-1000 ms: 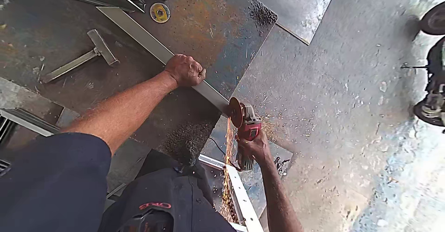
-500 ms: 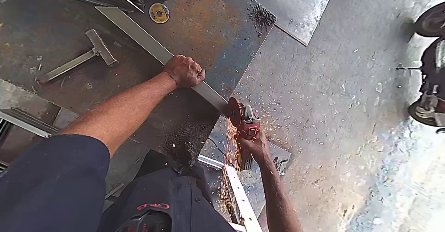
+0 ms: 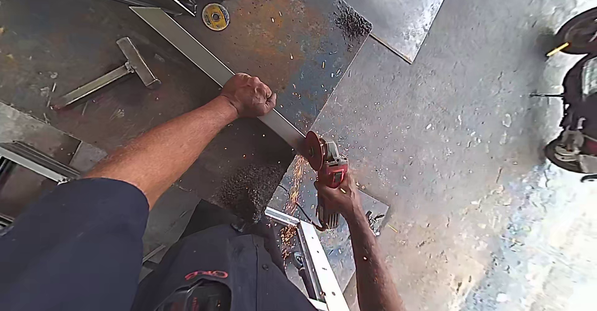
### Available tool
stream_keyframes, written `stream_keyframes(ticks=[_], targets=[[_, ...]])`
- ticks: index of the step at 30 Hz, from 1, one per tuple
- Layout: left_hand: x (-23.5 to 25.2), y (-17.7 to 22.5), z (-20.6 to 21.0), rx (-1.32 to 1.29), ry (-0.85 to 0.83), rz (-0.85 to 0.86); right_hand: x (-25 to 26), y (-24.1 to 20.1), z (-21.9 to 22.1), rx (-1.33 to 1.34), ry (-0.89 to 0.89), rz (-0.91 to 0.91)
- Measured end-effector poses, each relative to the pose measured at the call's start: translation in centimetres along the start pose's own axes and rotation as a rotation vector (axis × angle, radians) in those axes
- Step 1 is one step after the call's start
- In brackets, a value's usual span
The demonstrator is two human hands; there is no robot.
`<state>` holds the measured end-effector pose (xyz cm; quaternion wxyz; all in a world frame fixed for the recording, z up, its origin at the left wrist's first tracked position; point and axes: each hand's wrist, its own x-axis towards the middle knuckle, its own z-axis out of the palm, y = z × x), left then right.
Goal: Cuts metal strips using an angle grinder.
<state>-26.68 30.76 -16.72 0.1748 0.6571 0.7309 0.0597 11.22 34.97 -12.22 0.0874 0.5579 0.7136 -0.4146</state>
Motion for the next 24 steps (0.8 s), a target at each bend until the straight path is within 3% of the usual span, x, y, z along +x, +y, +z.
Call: stream_keyframes(ticks=[24], targets=[[-0.1, -0.3, 0.5, -0.005, 0.058, 0.039, 0.3, -0.4, 0.0, 0.035, -0.006, -0.023]])
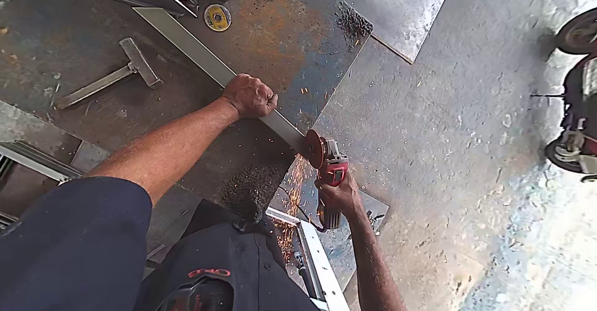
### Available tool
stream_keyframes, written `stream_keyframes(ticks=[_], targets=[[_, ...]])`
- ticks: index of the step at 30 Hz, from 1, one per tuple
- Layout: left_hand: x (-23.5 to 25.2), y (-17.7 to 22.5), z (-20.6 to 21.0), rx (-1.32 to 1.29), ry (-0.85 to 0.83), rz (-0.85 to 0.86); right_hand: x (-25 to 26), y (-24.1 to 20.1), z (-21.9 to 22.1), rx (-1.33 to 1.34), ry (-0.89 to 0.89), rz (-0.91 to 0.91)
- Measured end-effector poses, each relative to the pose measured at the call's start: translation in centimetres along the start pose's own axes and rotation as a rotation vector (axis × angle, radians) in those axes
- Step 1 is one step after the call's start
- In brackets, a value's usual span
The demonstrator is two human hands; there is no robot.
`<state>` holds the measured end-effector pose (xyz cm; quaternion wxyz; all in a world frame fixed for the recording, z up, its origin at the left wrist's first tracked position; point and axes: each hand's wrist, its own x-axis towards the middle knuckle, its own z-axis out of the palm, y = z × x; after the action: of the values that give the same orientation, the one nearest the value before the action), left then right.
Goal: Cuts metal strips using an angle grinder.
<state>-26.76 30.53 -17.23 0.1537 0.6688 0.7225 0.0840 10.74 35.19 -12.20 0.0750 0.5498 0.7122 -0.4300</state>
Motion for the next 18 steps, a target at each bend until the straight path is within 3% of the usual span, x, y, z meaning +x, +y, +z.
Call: stream_keyframes(ticks=[7, 12, 18], targets=[[-0.1, 0.0, 0.1, -0.009, 0.028, 0.016, 0.5, -0.1, 0.0, -0.089, -0.009, 0.051], [-0.1, -0.2, 0.1, -0.01, 0.02, 0.008, -1.0, 1.4, 0.9, 0.18, 0.067, 0.067], [-0.2, -0.1, 0.2, 0.008, 0.047, 0.03, -7.0, 2.0, 2.9, 0.473, 0.196, 0.177]])
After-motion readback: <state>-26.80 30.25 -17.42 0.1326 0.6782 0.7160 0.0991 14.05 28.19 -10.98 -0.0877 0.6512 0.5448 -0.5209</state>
